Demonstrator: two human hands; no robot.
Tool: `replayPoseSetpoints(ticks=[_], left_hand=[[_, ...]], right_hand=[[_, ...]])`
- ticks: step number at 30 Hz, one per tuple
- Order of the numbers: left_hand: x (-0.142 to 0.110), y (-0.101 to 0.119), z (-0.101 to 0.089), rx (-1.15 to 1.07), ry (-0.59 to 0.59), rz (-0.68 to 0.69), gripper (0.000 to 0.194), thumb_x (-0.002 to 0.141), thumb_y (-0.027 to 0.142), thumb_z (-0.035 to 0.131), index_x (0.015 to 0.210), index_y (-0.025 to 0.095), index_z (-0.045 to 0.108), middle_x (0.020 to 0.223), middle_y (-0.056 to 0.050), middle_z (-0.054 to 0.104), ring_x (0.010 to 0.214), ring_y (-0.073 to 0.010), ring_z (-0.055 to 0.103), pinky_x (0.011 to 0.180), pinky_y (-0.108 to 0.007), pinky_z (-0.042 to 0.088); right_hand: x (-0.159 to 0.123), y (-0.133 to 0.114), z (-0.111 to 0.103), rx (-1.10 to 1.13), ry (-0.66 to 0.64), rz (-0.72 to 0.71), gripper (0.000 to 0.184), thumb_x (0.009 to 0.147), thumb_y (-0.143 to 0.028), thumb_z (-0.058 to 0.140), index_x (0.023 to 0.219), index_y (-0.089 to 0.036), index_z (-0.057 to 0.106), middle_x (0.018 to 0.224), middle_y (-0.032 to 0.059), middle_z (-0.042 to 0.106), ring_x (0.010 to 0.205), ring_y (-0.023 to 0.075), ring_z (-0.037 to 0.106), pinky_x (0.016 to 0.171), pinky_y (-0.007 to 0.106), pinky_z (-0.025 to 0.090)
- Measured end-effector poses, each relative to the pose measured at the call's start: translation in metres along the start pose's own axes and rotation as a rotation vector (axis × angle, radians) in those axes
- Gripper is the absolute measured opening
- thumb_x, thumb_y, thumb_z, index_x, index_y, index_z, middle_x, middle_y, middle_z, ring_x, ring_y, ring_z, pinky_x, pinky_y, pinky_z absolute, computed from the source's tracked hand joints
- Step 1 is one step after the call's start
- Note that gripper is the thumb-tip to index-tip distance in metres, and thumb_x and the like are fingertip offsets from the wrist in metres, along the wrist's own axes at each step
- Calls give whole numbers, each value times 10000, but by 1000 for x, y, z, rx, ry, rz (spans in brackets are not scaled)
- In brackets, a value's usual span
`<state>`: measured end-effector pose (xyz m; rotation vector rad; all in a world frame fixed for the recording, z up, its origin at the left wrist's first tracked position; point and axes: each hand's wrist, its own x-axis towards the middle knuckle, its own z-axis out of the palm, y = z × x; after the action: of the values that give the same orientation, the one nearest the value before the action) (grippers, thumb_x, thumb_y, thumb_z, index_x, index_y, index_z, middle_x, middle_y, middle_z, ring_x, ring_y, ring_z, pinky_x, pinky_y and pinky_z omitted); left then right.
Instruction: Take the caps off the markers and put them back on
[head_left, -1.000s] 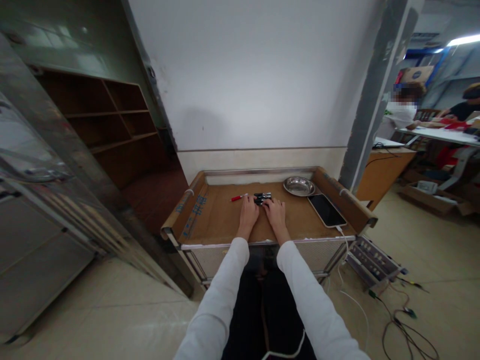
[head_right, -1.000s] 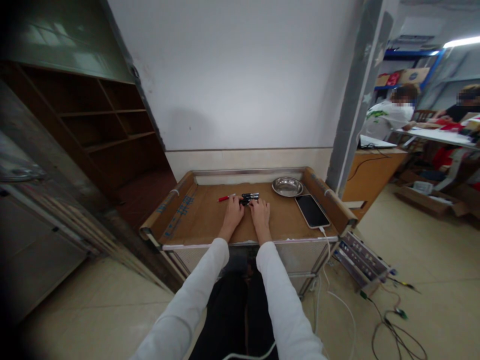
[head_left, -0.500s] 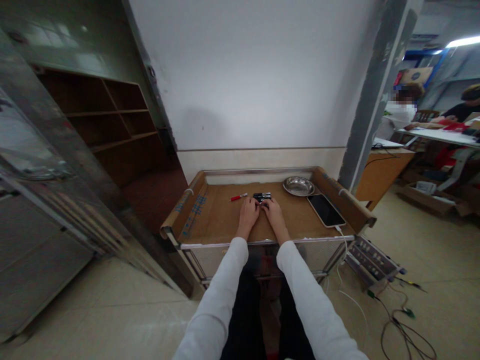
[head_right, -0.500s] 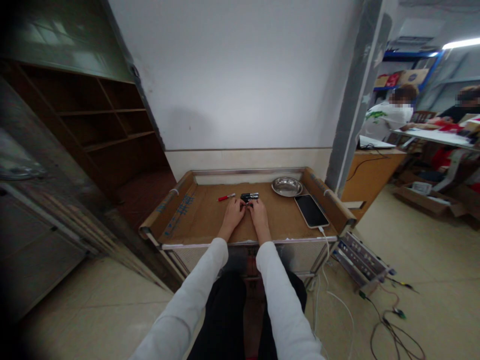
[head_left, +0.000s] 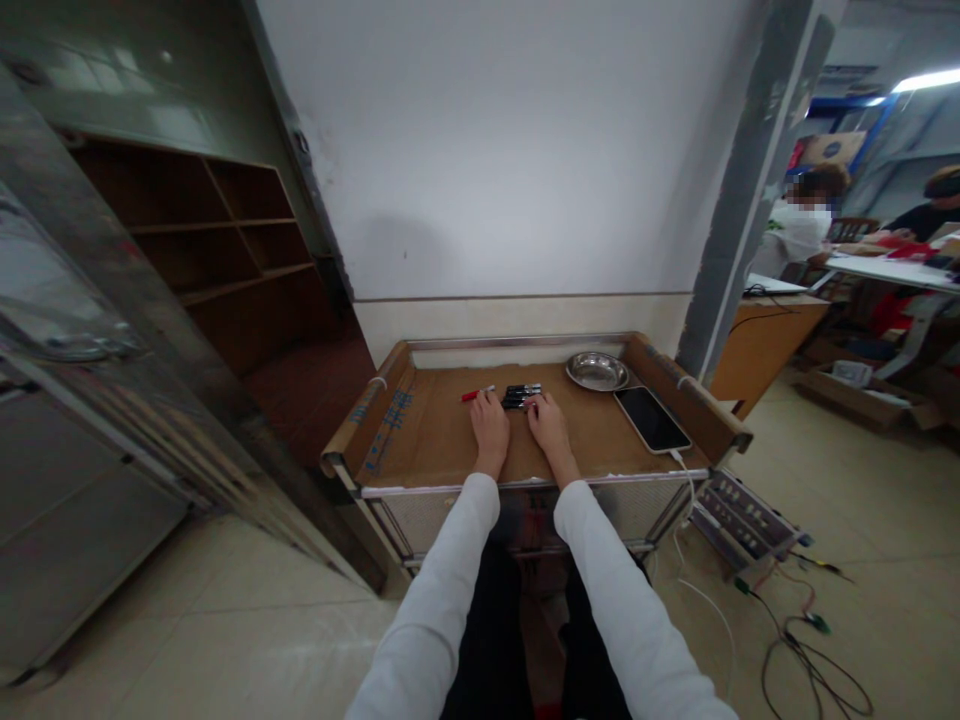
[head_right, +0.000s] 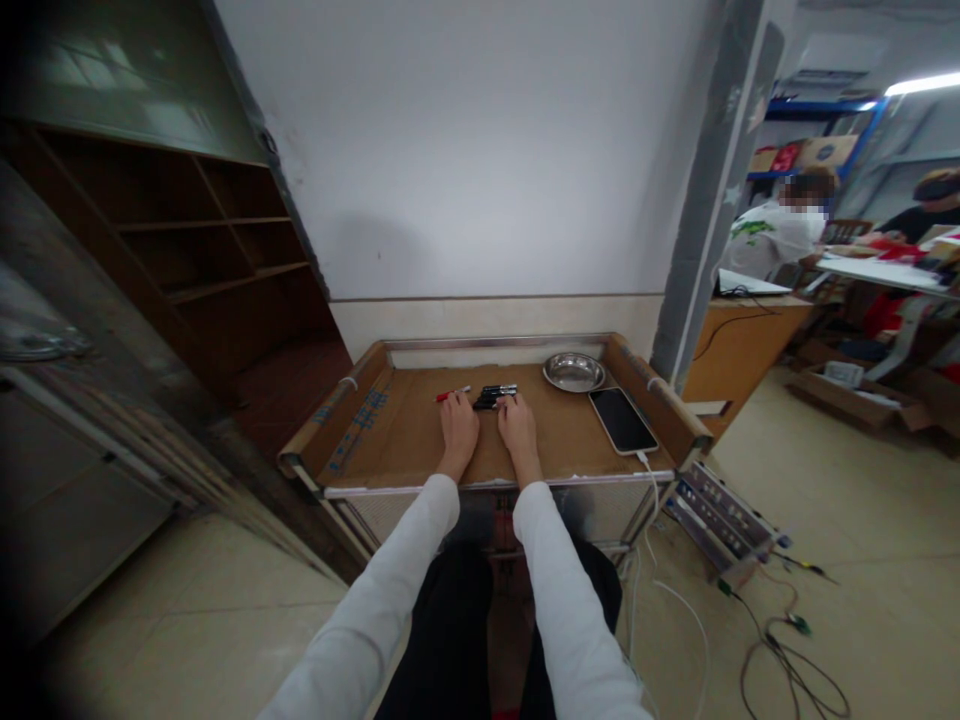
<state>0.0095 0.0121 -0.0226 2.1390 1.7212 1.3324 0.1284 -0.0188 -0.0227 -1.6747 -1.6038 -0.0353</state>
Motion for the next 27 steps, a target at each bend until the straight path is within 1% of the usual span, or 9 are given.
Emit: replayPoseSetpoints(ticks=[3, 5, 7, 10, 12, 14, 18, 22, 27], left_hand=[[-3, 2, -1, 59, 89, -87, 378, 852, 67, 323, 1181, 59, 510, 1305, -289, 468, 1290, -361, 401, 1032, -548, 321], [-3, 1, -1, 60, 92, -81, 439, 830, 68, 361, 1253, 39, 473, 1413, -296, 373, 1365, -369, 309, 1077, -554, 264], [-2, 0, 1, 53, 82, -77, 482, 809, 74, 396, 1284, 16, 457, 1440, -302, 341, 1387, -367, 278, 1104, -542, 232], [-1, -2, 5, 43, 86, -100, 491, 795, 98, 433, 1275, 6, 476, 1393, -310, 407, 1361, -369, 331, 1104, -538, 244], [-1, -2, 6, 75, 95, -112, 482, 795, 109, 441, 1268, 27, 488, 1364, -289, 452, 1334, -369, 370, 1087, -542, 272], [-1, 0, 5, 170, 87, -121, 455, 813, 116, 420, 1254, 35, 494, 1336, -269, 481, 1304, -366, 399, 1062, -532, 309], [-3, 8, -2, 380, 19, -139, 382, 859, 130, 352, 1184, 19, 518, 1207, -254, 543, 1198, -345, 474, 987, -478, 382], [-3, 14, -9, 448, -10, -165, 331, 869, 139, 344, 1130, 47, 526, 1113, -223, 556, 1069, -319, 521, 908, -448, 417], [-4, 14, -10, 439, -13, -159, 304, 874, 140, 340, 1098, 49, 524, 1090, -216, 547, 1029, -313, 522, 863, -419, 422]], right_hand=[[-1, -6, -5, -90, 10, 51, 234, 909, -167, 403, 928, -164, 637, 971, 100, 653, 890, 185, 596, 797, 268, 411], [-2, -9, -7, -156, -24, 104, 245, 923, -189, 396, 915, -154, 638, 955, 110, 666, 863, 191, 607, 767, 274, 399], [-2, -11, -9, -215, -68, 145, 252, 930, -197, 395, 921, -146, 641, 959, 125, 673, 854, 197, 614, 758, 284, 386], [-3, -13, -11, -259, -98, 156, 260, 941, -198, 384, 944, -148, 639, 982, 134, 675, 894, 198, 613, 782, 291, 371], [-3, -14, -12, -268, -109, 150, 257, 947, -200, 379, 961, -154, 632, 995, 129, 673, 924, 193, 606, 798, 290, 363], [-4, -16, -13, -278, -122, 146, 245, 947, -198, 384, 987, -157, 622, 1009, 119, 669, 943, 187, 598, 808, 286, 357], [-5, -16, -14, -299, -127, 148, 250, 951, -202, 378, 1022, -157, 613, 1023, 108, 655, 956, 181, 580, 821, 285, 351], [-4, -15, -13, -300, -109, 135, 250, 944, -200, 387, 1013, -145, 621, 1043, 119, 632, 950, 187, 560, 816, 287, 353], [-4, -12, -11, -293, -71, 125, 236, 925, -181, 406, 972, -139, 634, 1038, 126, 617, 973, 206, 535, 845, 300, 356]])
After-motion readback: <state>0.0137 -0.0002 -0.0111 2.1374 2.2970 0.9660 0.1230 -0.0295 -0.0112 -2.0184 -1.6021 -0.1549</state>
